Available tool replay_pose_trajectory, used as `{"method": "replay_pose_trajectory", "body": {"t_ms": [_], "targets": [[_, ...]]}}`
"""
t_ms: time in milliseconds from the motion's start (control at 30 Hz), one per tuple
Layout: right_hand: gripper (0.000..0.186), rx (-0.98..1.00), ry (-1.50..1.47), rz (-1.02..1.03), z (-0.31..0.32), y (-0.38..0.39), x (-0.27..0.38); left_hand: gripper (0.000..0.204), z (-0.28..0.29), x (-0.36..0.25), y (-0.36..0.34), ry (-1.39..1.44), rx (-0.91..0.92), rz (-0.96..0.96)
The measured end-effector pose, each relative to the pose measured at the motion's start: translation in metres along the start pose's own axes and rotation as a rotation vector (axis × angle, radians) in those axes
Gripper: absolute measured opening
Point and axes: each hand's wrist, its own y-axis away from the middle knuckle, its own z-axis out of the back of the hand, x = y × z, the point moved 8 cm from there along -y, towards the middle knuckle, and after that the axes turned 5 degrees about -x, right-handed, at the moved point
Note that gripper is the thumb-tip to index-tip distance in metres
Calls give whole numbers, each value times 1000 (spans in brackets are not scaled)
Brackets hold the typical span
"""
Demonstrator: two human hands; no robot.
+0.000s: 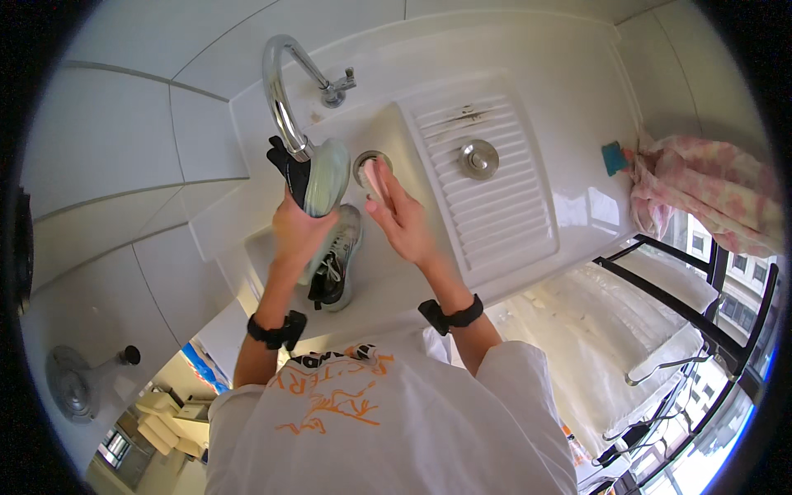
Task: The recorder is washing and scrubbing a pair of sneakers in a utility sink using a brush and detergent.
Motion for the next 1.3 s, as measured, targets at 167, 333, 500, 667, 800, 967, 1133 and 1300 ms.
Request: {"method": "replay_pose_trajectory", "body": {"t_ms": [167,333,500,667,800,967,1133,1300], "targets": [[46,-7,417,310,-4,9,59,66,38,-44,-18,-487,239,-215],[47,-135,337,509,-33,15,63,61,36,-34,-45,-803,387,-394],[49,-153,524,490,-88,10,54,77,16,-29,-48,-574,348,-528],[53,-269,515,436,-96,1,42,90,13,-25,-57,-550,354,-555],[51,-270,586,486,-86,-3,38,94,7,-14,-56,-652,417,-465],[36,-579,109,284,-2,-46,-39,101,2,-15,-53,-702,453,-454],[35,-433,172,378,27,-43,-5,107,7,-8,-55,-702,420,-416],[42,-284,368,496,-49,-18,41,107,2,-9,-48,-718,457,-374]]}}
